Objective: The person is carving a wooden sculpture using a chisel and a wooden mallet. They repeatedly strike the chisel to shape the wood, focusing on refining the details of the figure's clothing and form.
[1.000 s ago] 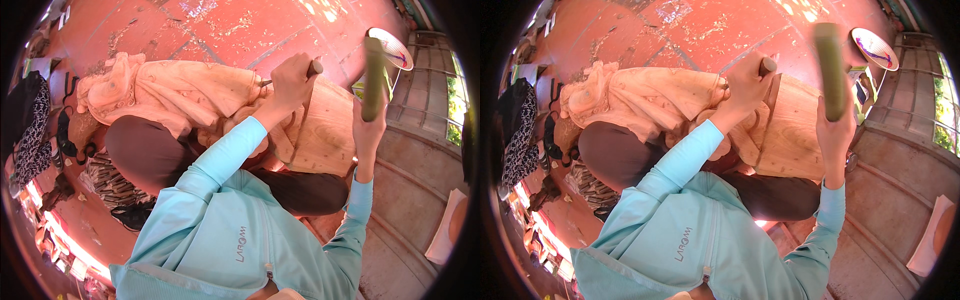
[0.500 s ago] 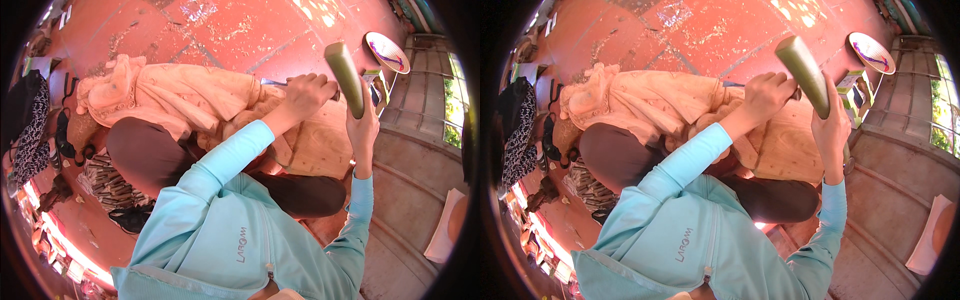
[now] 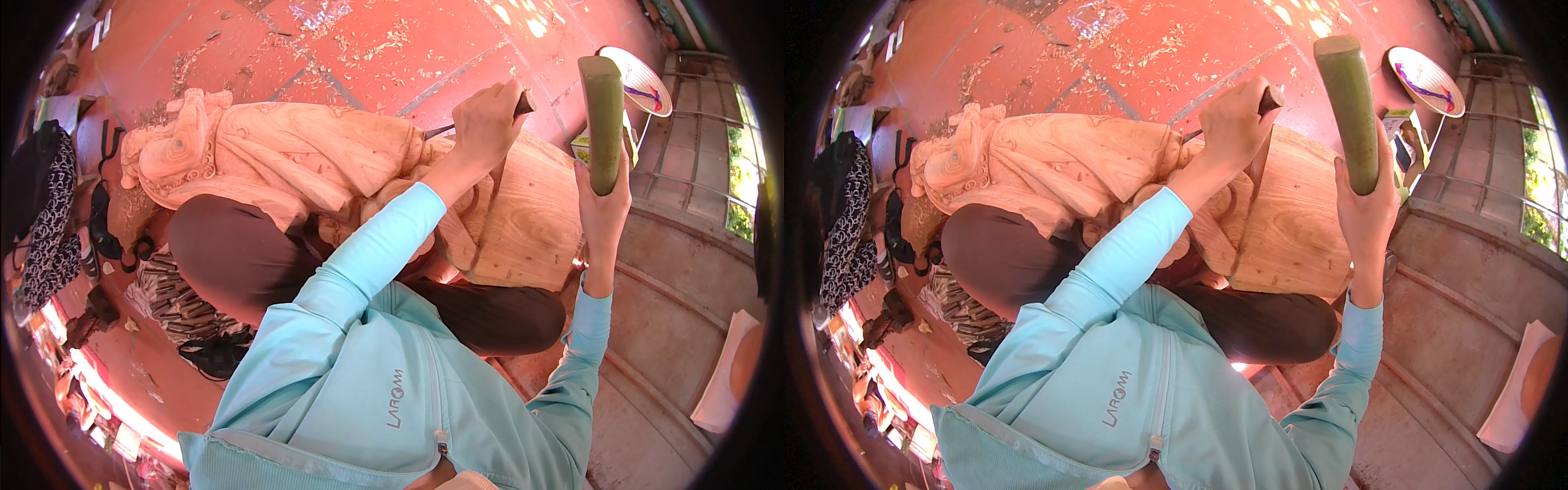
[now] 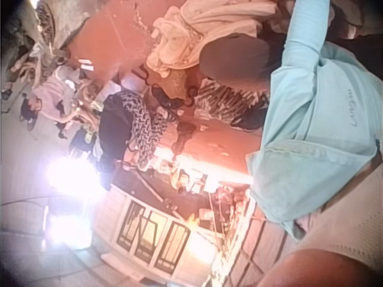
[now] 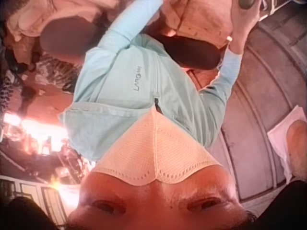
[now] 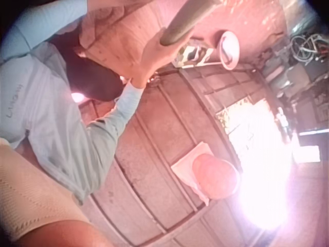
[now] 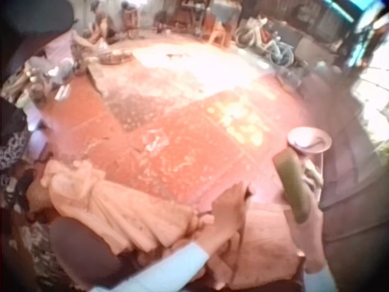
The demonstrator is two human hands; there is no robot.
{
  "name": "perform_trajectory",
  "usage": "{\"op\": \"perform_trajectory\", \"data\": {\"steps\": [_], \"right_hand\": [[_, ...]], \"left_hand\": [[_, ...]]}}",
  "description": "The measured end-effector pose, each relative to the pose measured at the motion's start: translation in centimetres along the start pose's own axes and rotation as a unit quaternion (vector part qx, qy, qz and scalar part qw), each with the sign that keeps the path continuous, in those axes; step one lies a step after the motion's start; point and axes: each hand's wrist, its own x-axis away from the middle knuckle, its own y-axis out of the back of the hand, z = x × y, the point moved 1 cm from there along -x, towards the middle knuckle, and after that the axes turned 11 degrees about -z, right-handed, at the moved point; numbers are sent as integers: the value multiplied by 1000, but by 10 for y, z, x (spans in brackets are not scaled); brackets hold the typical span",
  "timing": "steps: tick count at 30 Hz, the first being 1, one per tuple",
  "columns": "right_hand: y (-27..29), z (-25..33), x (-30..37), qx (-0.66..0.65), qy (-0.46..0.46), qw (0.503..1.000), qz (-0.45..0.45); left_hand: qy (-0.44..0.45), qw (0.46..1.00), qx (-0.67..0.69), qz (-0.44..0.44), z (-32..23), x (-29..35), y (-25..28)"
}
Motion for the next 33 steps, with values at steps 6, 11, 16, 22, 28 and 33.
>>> {"op": "perform_trajectory", "data": {"steps": [6, 11, 16, 22, 28, 33], "right_hand": [[-5, -5, -19, -48, -83, 995, 37], [-21, -15, -30, 102, 63, 992, 39], [-27, -23, -41, 48, 54, 997, 37], [-24, -6, -40, 161, 128, 974, 89], [-25, -12, -30, 79, 43, 994, 59], [-22, -7, -30, 50, 16, 996, 68]], "left_hand": [[67, 998, 2, 9, 8, -7, -6], [120, 993, 13, -9, 14, -15, -8], [131, 991, -3, -38, 16, -18, -9], [65, 996, -31, -47, 16, -12, -12], [-14, 1000, -11, 13, 4, -7, -11], [53, 999, 0, 14, 6, -9, -10]]}}
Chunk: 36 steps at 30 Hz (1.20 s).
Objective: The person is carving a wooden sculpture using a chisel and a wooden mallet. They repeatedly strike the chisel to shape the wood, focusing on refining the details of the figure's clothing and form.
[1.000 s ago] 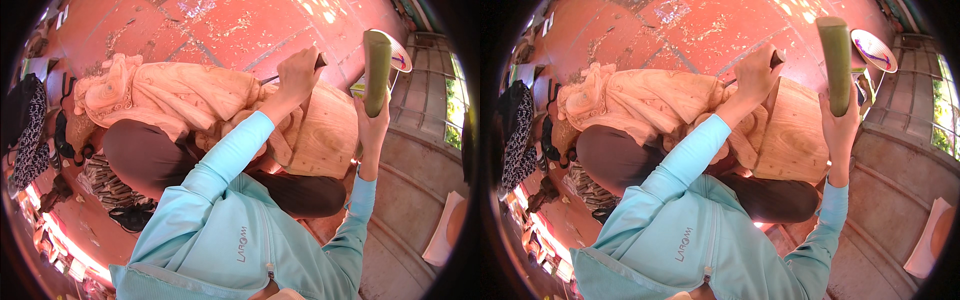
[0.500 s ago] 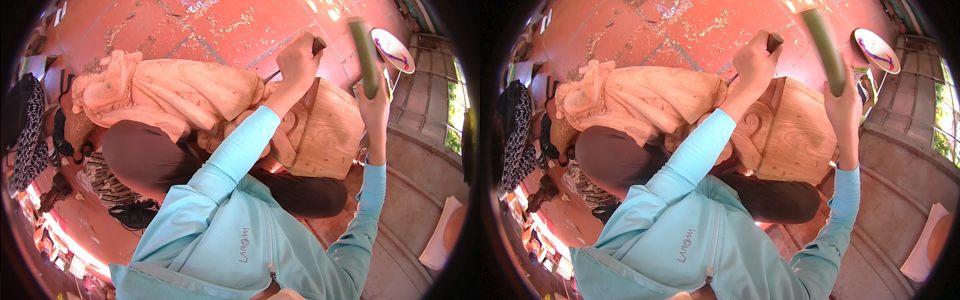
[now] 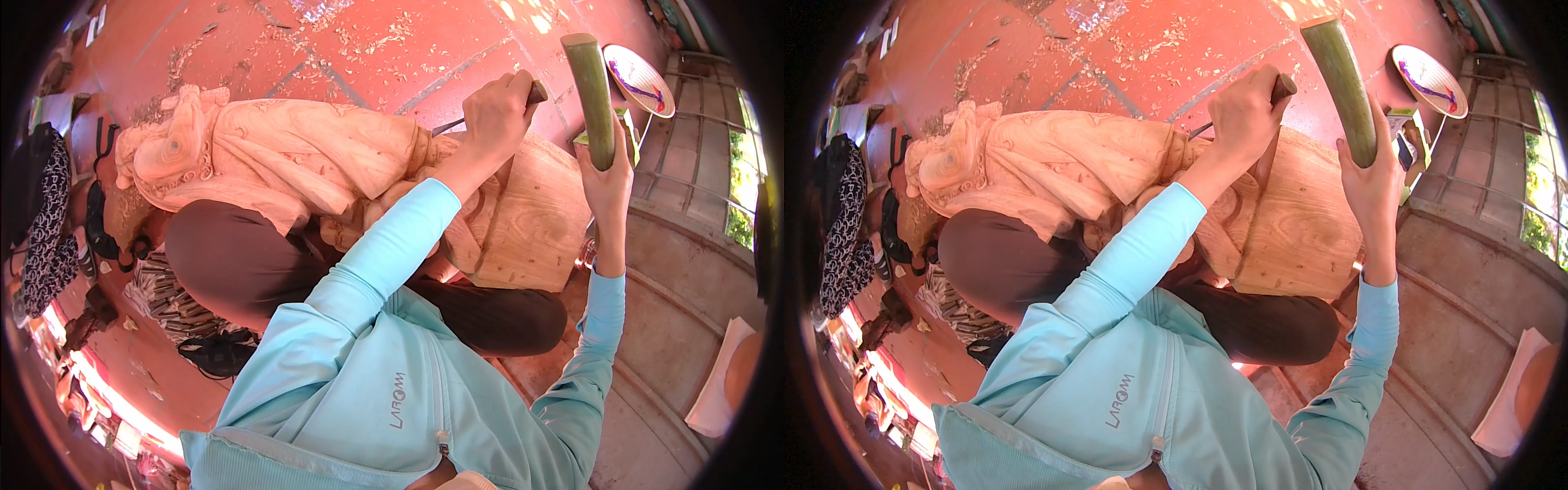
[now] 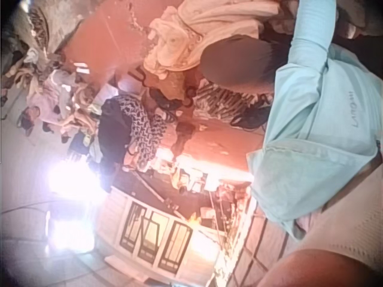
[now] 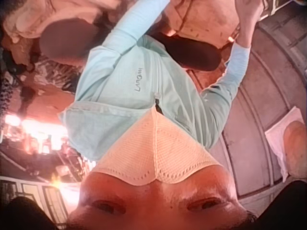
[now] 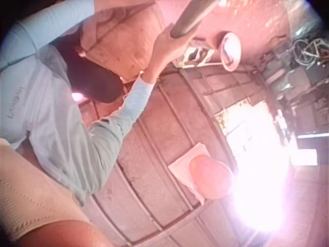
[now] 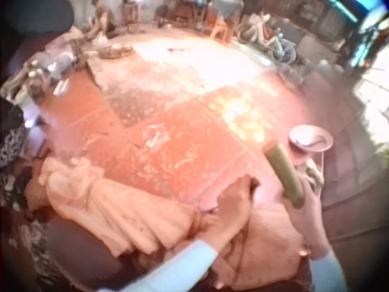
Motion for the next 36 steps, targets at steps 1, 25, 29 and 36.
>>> {"op": "perform_trajectory", "data": {"steps": [1, 25, 29, 36], "right_hand": [[0, 1, 0, 1, -6, 1000, 3], [-8, 8, -17, 122, 124, 985, 16], [-12, -8, -26, 60, 70, 996, -6], [-12, -10, -32, 134, 131, 982, 5]], "left_hand": [[7, 1000, 4, -3, 1, 0, 0], [125, 991, 17, -37, 16, -21, 3], [118, 991, 15, -55, 17, -18, -3], [124, 990, -63, -3, 20, -18, -7]]}}
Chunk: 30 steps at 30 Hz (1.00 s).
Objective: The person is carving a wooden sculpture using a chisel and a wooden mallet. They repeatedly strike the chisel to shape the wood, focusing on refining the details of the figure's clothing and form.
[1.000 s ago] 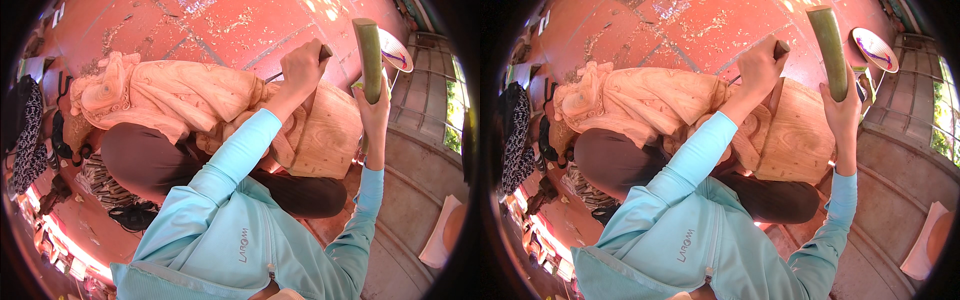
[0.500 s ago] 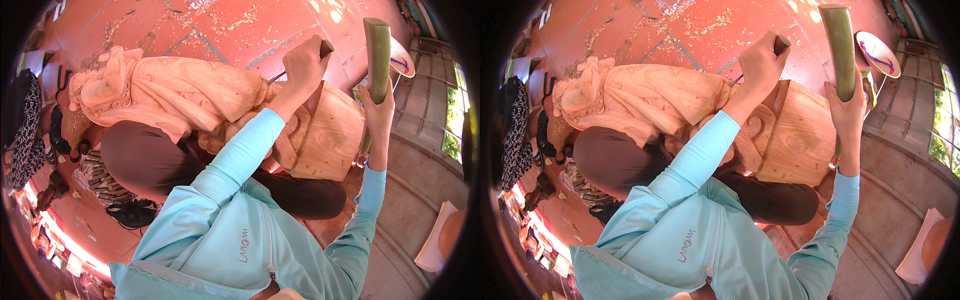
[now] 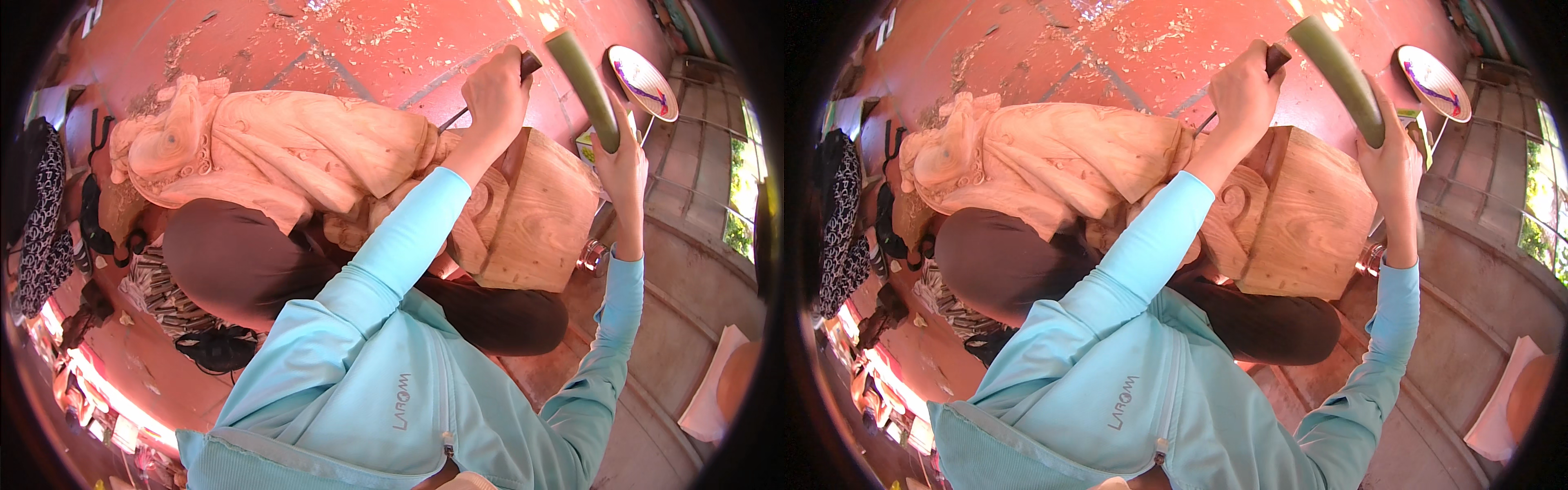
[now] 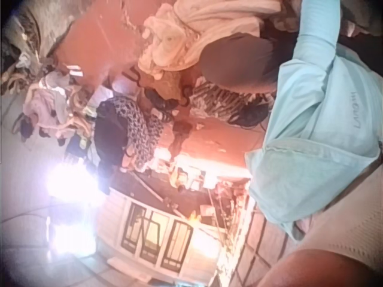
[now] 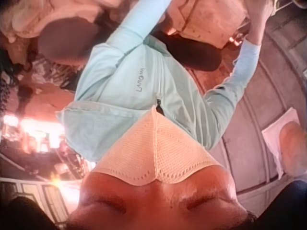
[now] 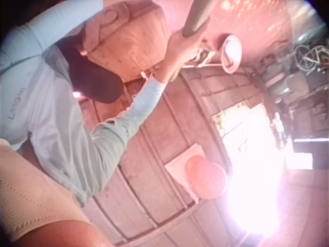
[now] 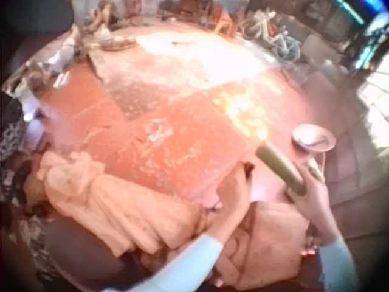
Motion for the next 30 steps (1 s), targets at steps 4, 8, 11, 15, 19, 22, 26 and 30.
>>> {"op": "perform_trajectory", "data": {"steps": [4, 8, 11, 15, 19, 22, 26, 30], "right_hand": [[0, 2, 11, -11, -16, 999, 50], [4, 10, 9, -38, -32, 998, 29], [7, 11, 19, -76, -54, 995, -27], [15, 13, 27, -119, -102, 988, -12], [21, 16, 31, -133, -136, 982, 3], [21, 13, 34, -157, -153, 976, -4], [26, 8, 37, -174, -187, 967, -10], [29, 7, 34, -189, -231, 954, 12]], "left_hand": [[-41, 999, 5, -36, -3, 4, -1], [-112, 992, 31, -47, -4, 18, 3], [-183, 981, 44, -44, -11, 15, 7], [-180, 981, 51, -54, -17, 13, 10], [-149, 986, 59, -38, -17, 20, 6], [-131, 990, 40, -25, -15, 20, 10], [-118, 992, 29, -23, -13, 20, 9], [-110, 993, 18, -28, -12, 19, 12]]}}
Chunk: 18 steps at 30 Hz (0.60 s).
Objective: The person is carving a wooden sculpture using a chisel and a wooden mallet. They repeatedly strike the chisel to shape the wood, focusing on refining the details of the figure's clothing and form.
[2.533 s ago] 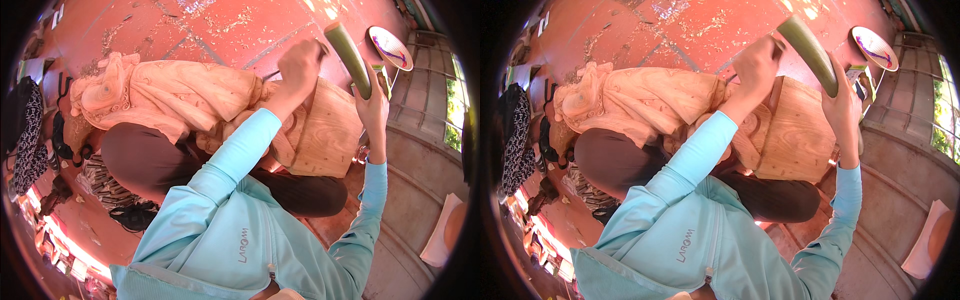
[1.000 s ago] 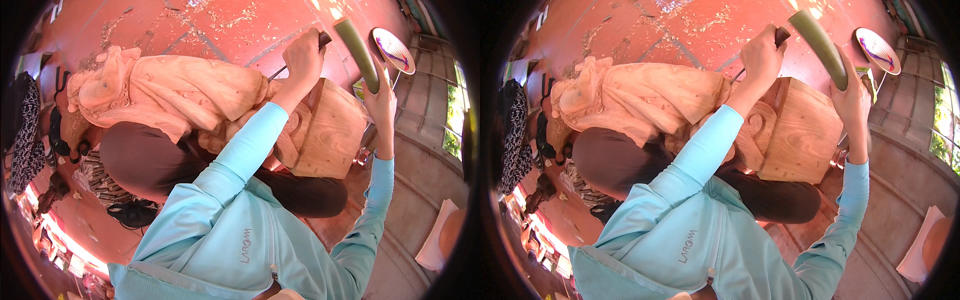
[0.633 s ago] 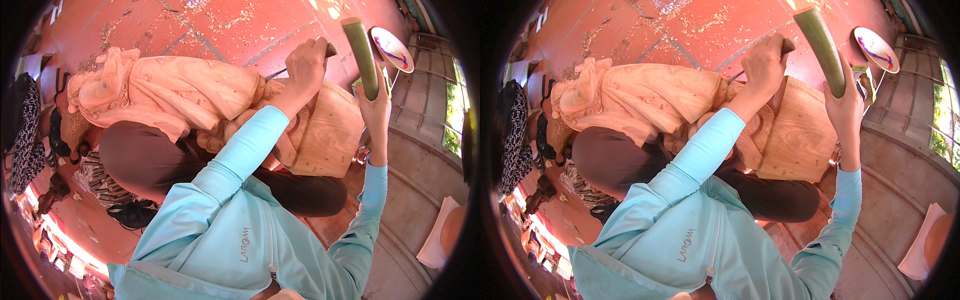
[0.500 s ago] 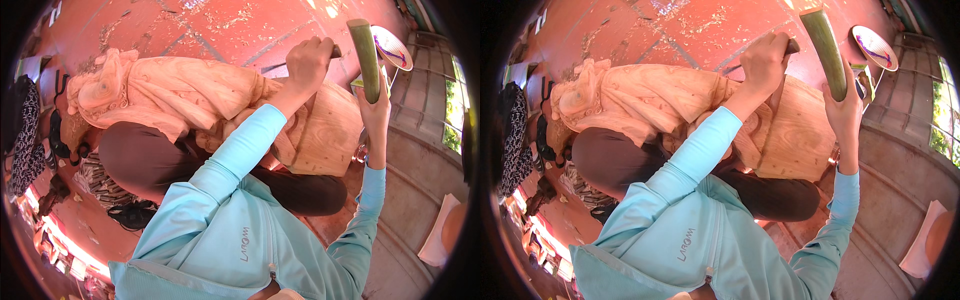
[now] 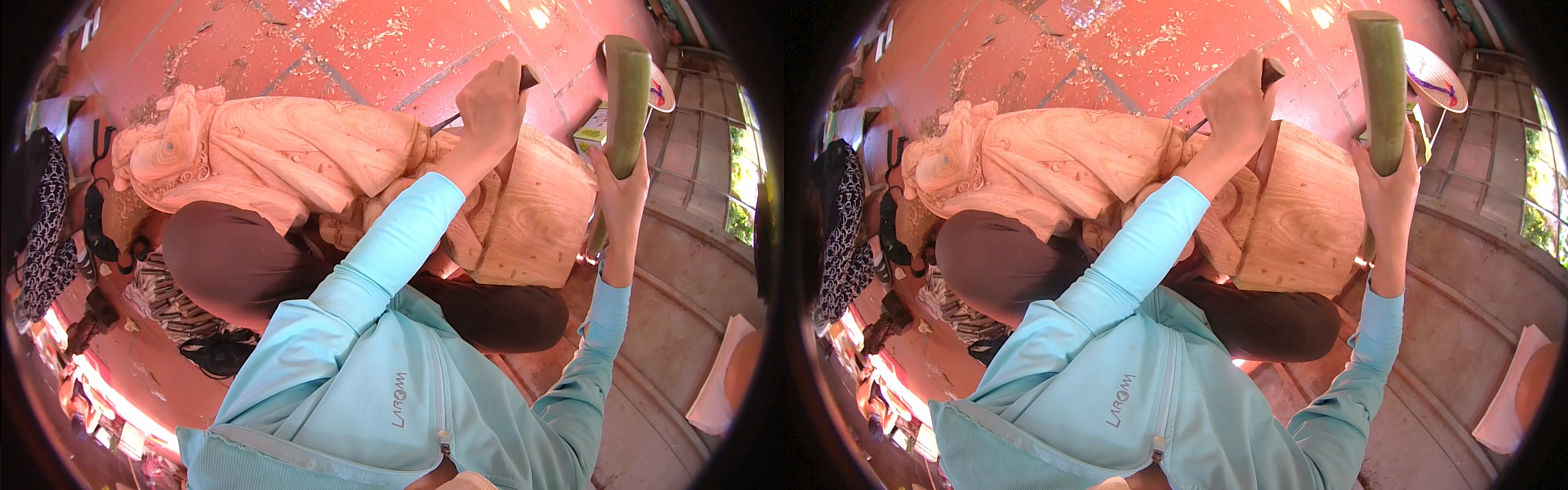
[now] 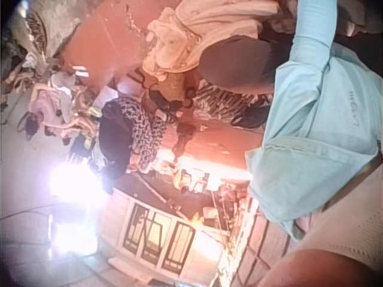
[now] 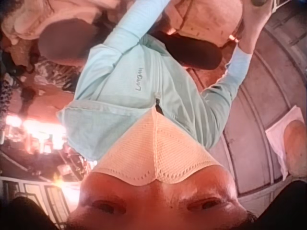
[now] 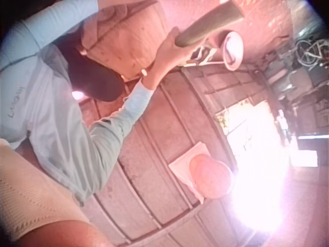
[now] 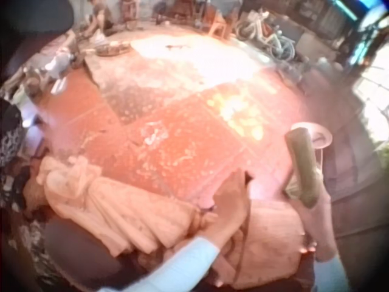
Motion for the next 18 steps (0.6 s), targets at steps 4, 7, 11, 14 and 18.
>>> {"op": "perform_trajectory", "data": {"steps": [4, 7, 11, 14, 18], "right_hand": [[-8, 3, 2, 68, 124, 988, -55], [-10, 9, 4, 189, 218, 957, -27], [-14, -1, 6, 56, 183, 977, -91], [-7, 8, 16, 184, 197, 963, -14], [3, -6, 23, 96, 183, 977, -60]], "left_hand": [[14, 999, 13, -33, 0, -1, 4], [30, 997, 42, -65, 4, -1, 4], [28, 996, 55, -58, 5, 2, 4], [-31, 997, 56, -34, -2, 6, 11], [-274, 962, 19, -3, -38, 22, 40]]}}
